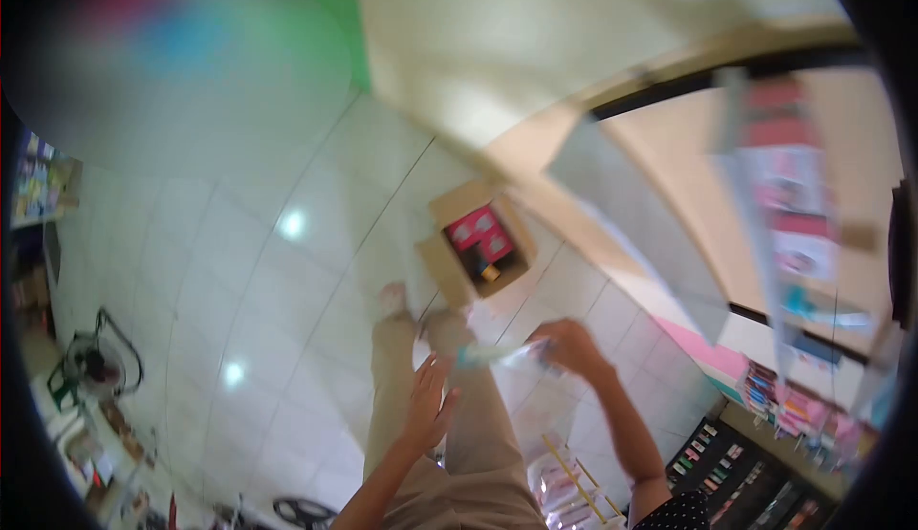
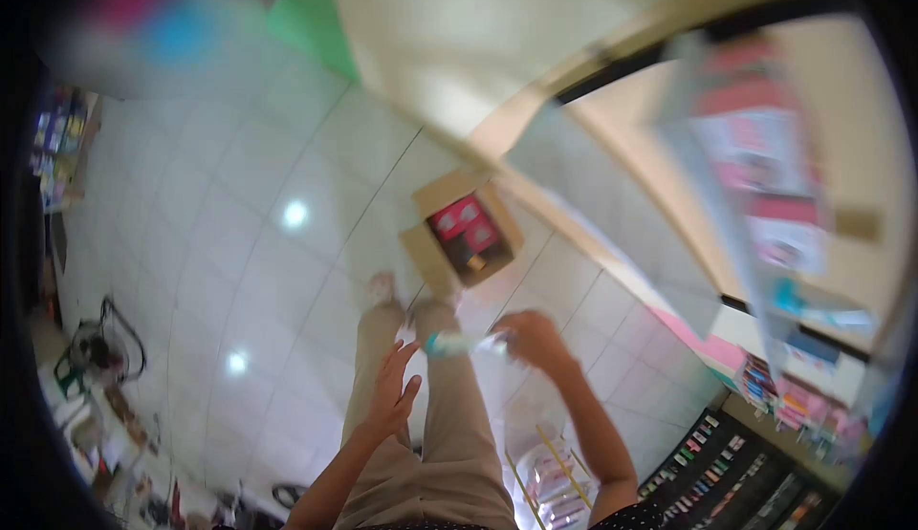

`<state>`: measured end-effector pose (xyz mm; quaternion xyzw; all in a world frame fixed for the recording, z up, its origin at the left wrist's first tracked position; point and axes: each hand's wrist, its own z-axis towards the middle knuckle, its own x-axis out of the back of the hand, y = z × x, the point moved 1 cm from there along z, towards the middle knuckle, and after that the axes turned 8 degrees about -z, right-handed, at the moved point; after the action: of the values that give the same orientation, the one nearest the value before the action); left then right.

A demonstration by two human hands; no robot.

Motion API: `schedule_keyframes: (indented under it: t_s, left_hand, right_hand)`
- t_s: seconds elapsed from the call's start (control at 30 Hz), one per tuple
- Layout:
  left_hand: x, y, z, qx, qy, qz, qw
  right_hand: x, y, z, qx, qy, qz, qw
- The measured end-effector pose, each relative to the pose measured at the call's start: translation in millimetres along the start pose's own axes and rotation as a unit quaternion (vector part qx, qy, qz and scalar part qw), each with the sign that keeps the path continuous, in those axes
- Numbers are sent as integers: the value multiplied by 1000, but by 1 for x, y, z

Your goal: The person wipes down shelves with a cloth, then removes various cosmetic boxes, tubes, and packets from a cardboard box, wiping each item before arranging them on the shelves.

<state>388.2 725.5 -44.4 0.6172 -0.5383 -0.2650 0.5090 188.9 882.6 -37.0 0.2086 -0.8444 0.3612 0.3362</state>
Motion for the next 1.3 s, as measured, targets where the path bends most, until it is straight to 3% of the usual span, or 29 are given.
schedule_keyframes:
  t_s: [0.07,0.1,0.13,0.2,0.23,0.3,0.33,0.37,0.4,0.43,0.47,0.53,0.57,0.63,0.67,0.73,0.8,0.83,0.87,0.9,0.93,1.0,1.07,1.13,1.17,1.2,1.27,1.3]
  left_hand:
    - [3,32,9,-53,-108,-102,987]
    - [5,52,10,-28,-192,-149,970]
    - [3,70,7,-58,-209,-140,966]
    - [0,98,-3,28,-376,-208,903]
    - [0,113,-12,10,-386,-190,903]
    - [-6,144,-25,85,-409,-246,875]
    - [-8,154,-26,67,-426,-220,875]
    - [-8,161,-25,64,-399,-206,891]
    - [-10,170,-22,62,-373,-192,905]
    - [-12,182,-19,48,-394,-167,903]
    - [-15,195,-14,51,-353,-227,906]
    - [-23,220,-8,67,-262,-349,897]
    - [-29,235,-7,65,-276,-333,899]
    - [-40,267,-11,3,-257,-407,877]
    - [-44,272,-11,4,-260,-399,879]
    - [-52,274,-6,-86,-316,-363,872]
    - [-71,264,-13,-199,-162,-248,934]
    - [-71,276,-13,-143,-211,-343,904]
    - [-68,287,-14,-85,-254,-434,860]
    - [-61,293,-14,-51,-285,-386,876]
    - [-63,295,-15,-50,-280,-384,878]
    - [-69,302,-16,-60,-264,-387,882]
    - [-74,312,-12,-75,-281,-396,871]
    - [-77,319,-3,-68,-287,-348,890]
    - [-79,326,2,-122,-342,-328,872]
    - [-86,338,-3,-149,-319,-311,883]
    - [-102,347,-3,-204,-323,-281,880]
    - [-110,351,-5,-207,-345,-261,877]
  right_hand:
    - [33,-45,-34,3,-59,47,997]
    - [45,-62,-52,46,-18,62,997]
    - [57,-80,-69,33,-29,113,993]
    - [75,-105,-100,10,-15,157,987]
    - [83,-113,-114,11,12,155,988]
    - [99,-120,-138,5,49,167,985]
    - [107,-124,-148,4,83,168,982]
    - [113,-127,-158,-91,153,295,939]
    - [119,-129,-169,-176,215,421,863]
    - [125,-134,-178,-175,309,502,788]
    - [130,-139,-185,-173,336,511,772]
    - [135,-149,-194,-58,458,727,509]
    - [132,-155,-194,-45,489,688,535]
    - [133,-177,-190,-109,555,520,641]
    - [134,-187,-189,-109,558,524,634]
    - [136,-204,-191,-61,675,151,720]
    - [139,-199,-199,-56,669,104,734]
    - [142,-195,-202,-49,659,52,749]
    - [145,-188,-204,-47,659,58,749]
    - [147,-179,-205,-59,682,102,722]
    - [147,-172,-204,-71,702,145,694]
    - [144,-168,-203,-54,703,151,693]
    - [139,-169,-209,-34,707,27,706]
    - [124,-150,-217,-55,720,60,689]
    - [118,-139,-224,-73,732,85,672]
    - [117,-137,-232,-74,733,85,671]
    - [114,-139,-245,-148,652,250,700]
    - [114,-142,-247,-151,645,223,716]
